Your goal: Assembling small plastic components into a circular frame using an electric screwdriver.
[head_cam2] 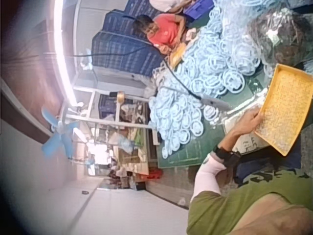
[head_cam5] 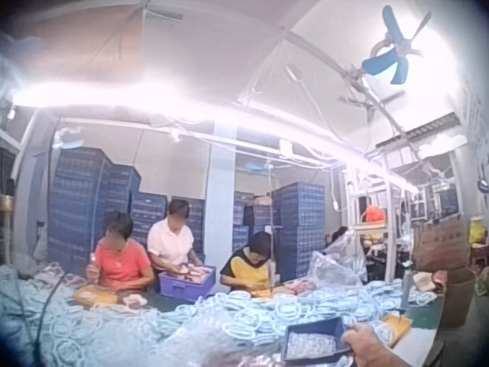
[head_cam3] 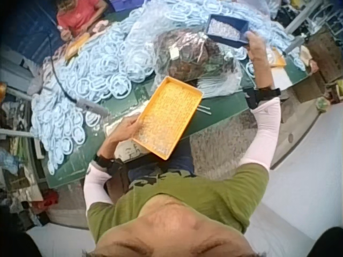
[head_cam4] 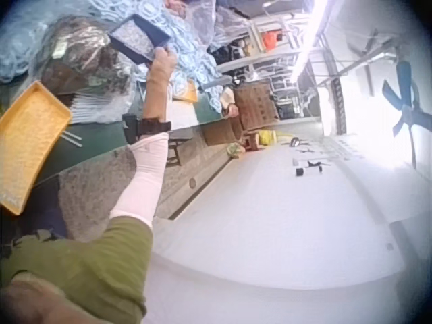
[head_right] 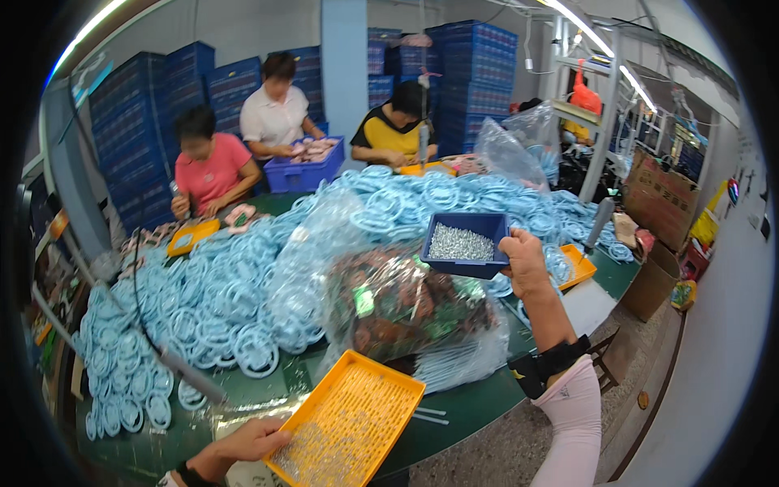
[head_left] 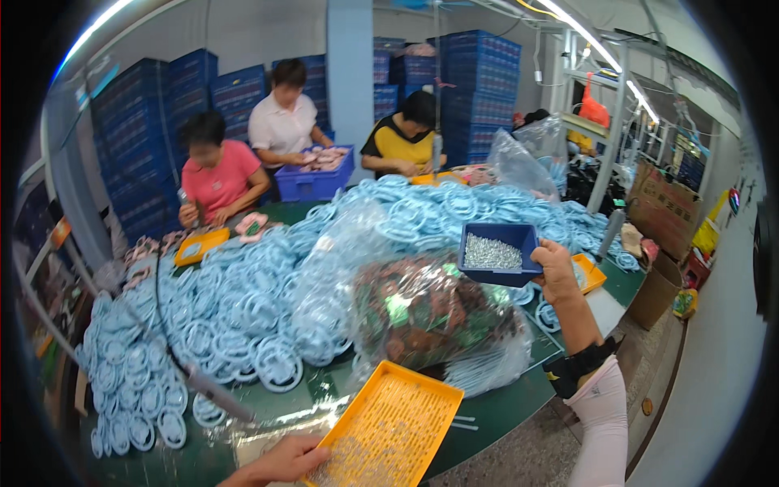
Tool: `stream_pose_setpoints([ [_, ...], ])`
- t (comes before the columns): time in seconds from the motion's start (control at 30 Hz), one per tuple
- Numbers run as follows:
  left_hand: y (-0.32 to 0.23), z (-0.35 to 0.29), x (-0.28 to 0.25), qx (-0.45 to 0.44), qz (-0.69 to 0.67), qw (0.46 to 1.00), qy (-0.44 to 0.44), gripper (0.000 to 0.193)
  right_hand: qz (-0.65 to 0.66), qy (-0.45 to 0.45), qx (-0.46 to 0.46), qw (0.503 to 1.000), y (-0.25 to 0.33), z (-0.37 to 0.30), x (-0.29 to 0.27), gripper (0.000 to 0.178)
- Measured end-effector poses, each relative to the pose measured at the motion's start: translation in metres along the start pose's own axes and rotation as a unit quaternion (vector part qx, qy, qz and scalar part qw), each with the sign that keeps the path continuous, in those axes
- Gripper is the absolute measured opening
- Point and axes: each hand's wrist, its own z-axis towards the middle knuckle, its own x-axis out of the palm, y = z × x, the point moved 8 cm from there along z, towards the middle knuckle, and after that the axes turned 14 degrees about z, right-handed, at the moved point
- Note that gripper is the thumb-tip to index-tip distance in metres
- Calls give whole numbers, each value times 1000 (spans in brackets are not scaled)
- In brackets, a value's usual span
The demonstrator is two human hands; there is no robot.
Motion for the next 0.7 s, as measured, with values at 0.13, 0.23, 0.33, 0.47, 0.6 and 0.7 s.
stream_pose_setpoints([
  [0.13, -8, -7, -8, -7, -96, 993, -68, 36, 4, 84, 1, 996, 9, -52, 55, 35],
  [0.23, 6, -18, -17, -36, -67, 992, -100, 37, 2, 122, -7, 993, 0, -94, 98, 39],
  [0.33, 10, -17, -15, -63, -66, 992, -83, 38, -38, 137, -49, 989, -4, -133, 112, 39],
  [0.47, 22, -28, -14, -61, -100, 985, -127, 38, -125, 181, -81, 972, -7, -186, 148, 40],
  [0.6, 21, -36, -18, -48, -93, 982, -157, 39, -197, 205, -114, 952, -11, -218, 169, 41],
  [0.7, 17, -41, -23, -48, -89, 981, -168, 39, -236, 220, -142, 936, -7, -234, 180, 43],
])
